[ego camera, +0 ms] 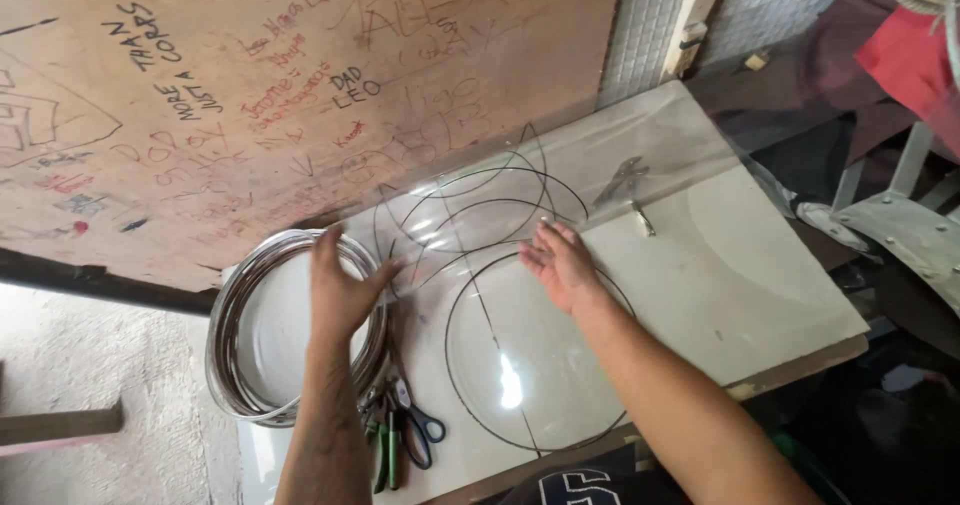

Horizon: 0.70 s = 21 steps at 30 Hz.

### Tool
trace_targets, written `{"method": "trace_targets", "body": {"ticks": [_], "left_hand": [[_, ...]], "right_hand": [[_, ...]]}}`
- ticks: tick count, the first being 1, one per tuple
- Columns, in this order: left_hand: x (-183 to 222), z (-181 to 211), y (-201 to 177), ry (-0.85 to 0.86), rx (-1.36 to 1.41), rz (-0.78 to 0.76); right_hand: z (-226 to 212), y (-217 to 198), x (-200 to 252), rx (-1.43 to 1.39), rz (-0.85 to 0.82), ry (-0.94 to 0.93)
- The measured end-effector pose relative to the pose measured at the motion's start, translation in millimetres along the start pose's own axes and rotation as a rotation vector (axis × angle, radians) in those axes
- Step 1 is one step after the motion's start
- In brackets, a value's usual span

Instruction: Marking a wire frame and assembling it with a plastic sheet to create a face shield

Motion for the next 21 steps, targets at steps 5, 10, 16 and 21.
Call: {"method": "trace_targets", "body": {"ticks": [5, 10, 16, 21], "left_hand": [[59, -96, 14, -0.341, -0.056, -0.14], [50, -85, 55, -0.457, 0.018, -0.231], [21, -163, 115, -0.495, 0.238, -0.039], [5, -152, 138, -0.709, 0.228, -0.088]], "right_hand": [[-19, 21, 6, 0.047, -0.029, -0.019], [-19, 24, 9, 0.051, -0.022, -0.041], [-14, 13, 16, 0.193, 0.01, -0.077], [17, -29, -11, 0.393, 0.086, 0.14]]}}
Point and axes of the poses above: each hand's wrist, its own x-axis away from the middle knuckle, its own y-axis out of the palm, z = x × y, the point moved 5 cm from there along -x, towards the middle knuckle, and after that the axes turned 1 degree about -x, right-handed, at the moved point
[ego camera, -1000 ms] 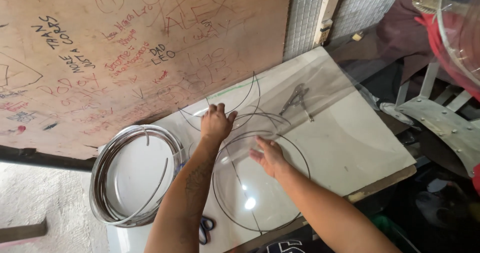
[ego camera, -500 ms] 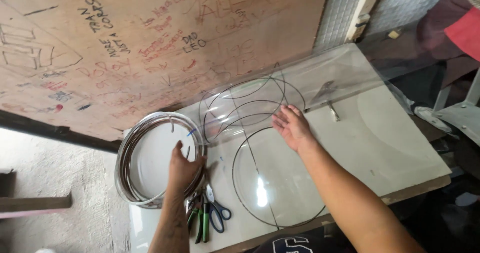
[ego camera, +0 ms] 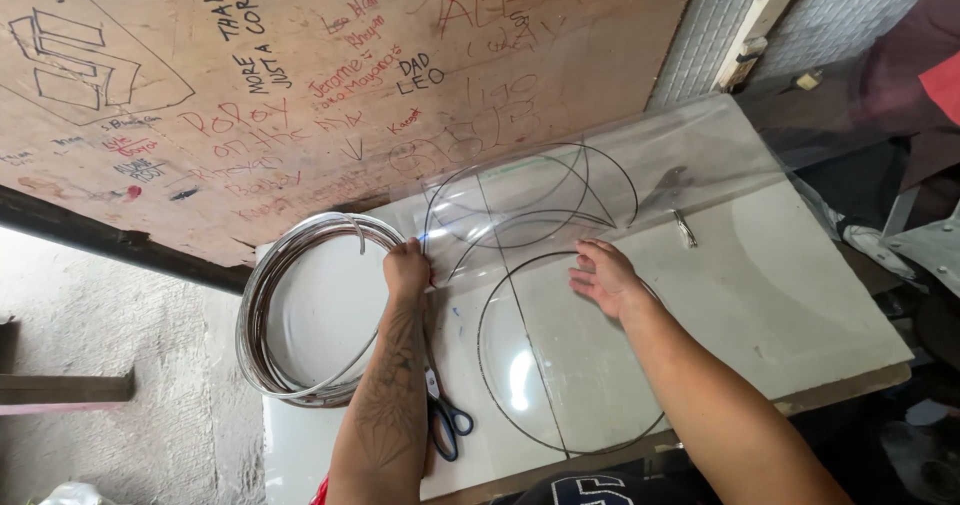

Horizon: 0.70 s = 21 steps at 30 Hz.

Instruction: Marking a wire frame and assembling it with a plastic sheet to create a face shield

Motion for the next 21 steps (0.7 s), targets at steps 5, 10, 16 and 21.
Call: {"method": "trace_targets", "body": {"ticks": [5, 10, 16, 21], "left_hand": [[30, 39, -35, -0.06, 0.628, -0.046], [46, 35, -44, 0.168, 0.014, -0.227], [8, 81, -47, 0.173, 0.436, -0.155], [-17, 125, -58, -0.043, 0.733, -0.101]], "right_hand": [[-17, 28, 11, -0.142, -0.066, -0.066], [-39, 48, 35, -0.229, -0.099, -0.149], [-29, 32, 40, -0.045, -0.021, -0.197], [-31, 32, 51, -0.069, -0.069, -0.092]]}}
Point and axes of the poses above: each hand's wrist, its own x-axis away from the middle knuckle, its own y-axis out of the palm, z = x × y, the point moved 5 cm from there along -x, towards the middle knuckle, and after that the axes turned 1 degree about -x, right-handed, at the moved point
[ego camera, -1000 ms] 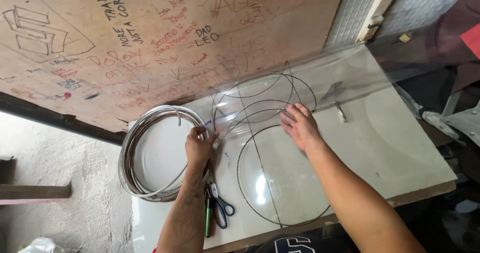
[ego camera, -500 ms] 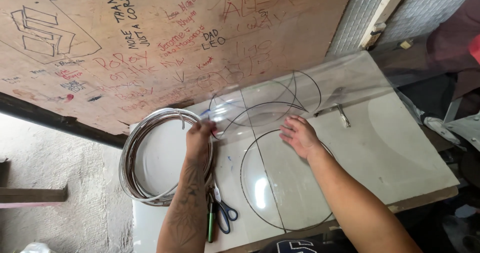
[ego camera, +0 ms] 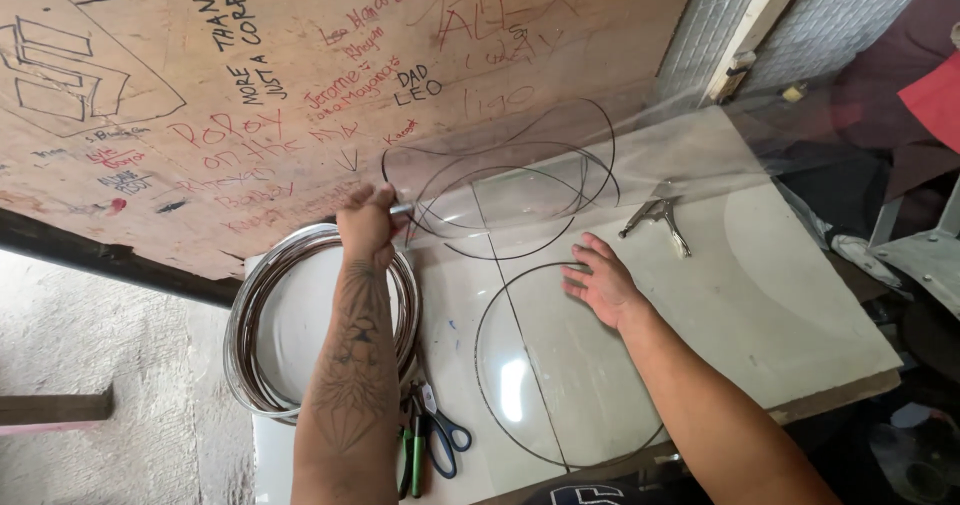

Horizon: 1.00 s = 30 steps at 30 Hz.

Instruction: Marking a wire frame and assembling it with a plastic sheet to create a face shield

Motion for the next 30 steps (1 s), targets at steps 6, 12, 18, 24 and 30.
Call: {"method": "trace_targets", "body": {"ticks": [6, 12, 18, 24, 30], "left_hand": [[12, 12, 2, 0.223, -0.005, -0.053], [22, -22, -11, 0.348, -0.581, -0.171], [-7, -26, -19, 0.154, -0.487, -0.027], [-14, 22, 9, -0.029, -0.301, -0.092], [-3, 59, 9, 0.106, 0.014, -0.052]], "right_hand": [[-43, 18, -22, -0.133, -0.127, -0.192], [-64, 33, -31, -0.167, -0.161, -0.208], [-23, -4, -56, 0.054, 0.0, -0.036], [-9, 3, -47, -0.066, -0.065, 0.045], [-44, 33, -47, -0.238, -0.157, -0.039]]}}
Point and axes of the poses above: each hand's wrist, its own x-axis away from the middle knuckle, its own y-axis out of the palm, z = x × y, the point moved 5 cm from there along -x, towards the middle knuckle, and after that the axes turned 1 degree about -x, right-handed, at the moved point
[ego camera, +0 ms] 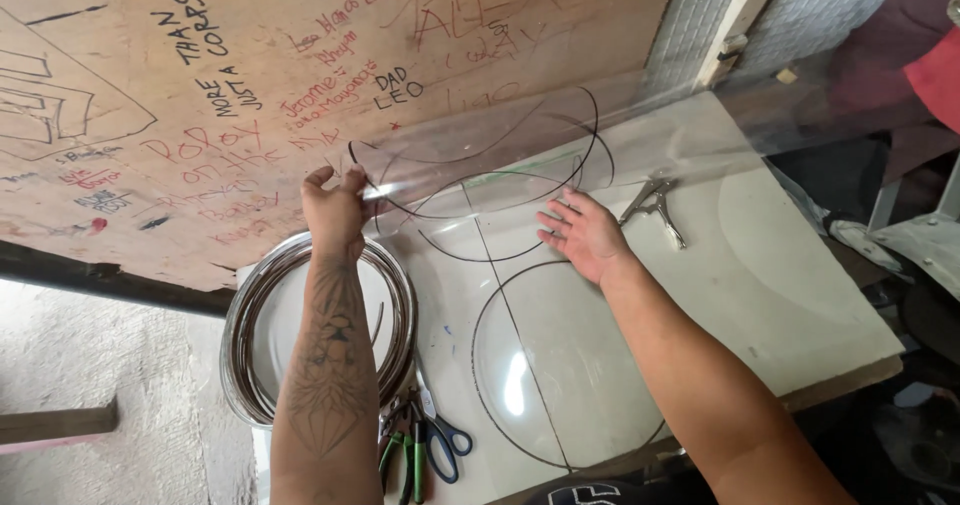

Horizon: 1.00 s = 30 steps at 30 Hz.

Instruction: Marking a wire frame and assembling it with a plastic sheet to create a face shield

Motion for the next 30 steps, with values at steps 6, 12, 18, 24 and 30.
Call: {"method": "trace_targets", "body": {"ticks": [6, 12, 18, 24, 30], "left_hand": [[25, -22, -20, 0.405, -0.616, -0.095], [12, -47, -14, 0.177, -0.646, 0.128], [6, 3, 3, 0.381, -0.902, 0.244], [-24, -28, -11, 0.164, -0.219, 0.071], [-15, -81, -42, 0.117, -0.51, -0.046]], "right_hand": [[-21, 30, 6, 0.056, -0.05, -0.111], [-25, 33, 30, 0.234, 0.039, -0.178], [4, -49, 2, 0.373, 0.219, -0.045], [-16, -20, 9, 0.237, 0.09, -0.134], [-34, 11, 19, 0.334, 0.031, -0.183]]}}
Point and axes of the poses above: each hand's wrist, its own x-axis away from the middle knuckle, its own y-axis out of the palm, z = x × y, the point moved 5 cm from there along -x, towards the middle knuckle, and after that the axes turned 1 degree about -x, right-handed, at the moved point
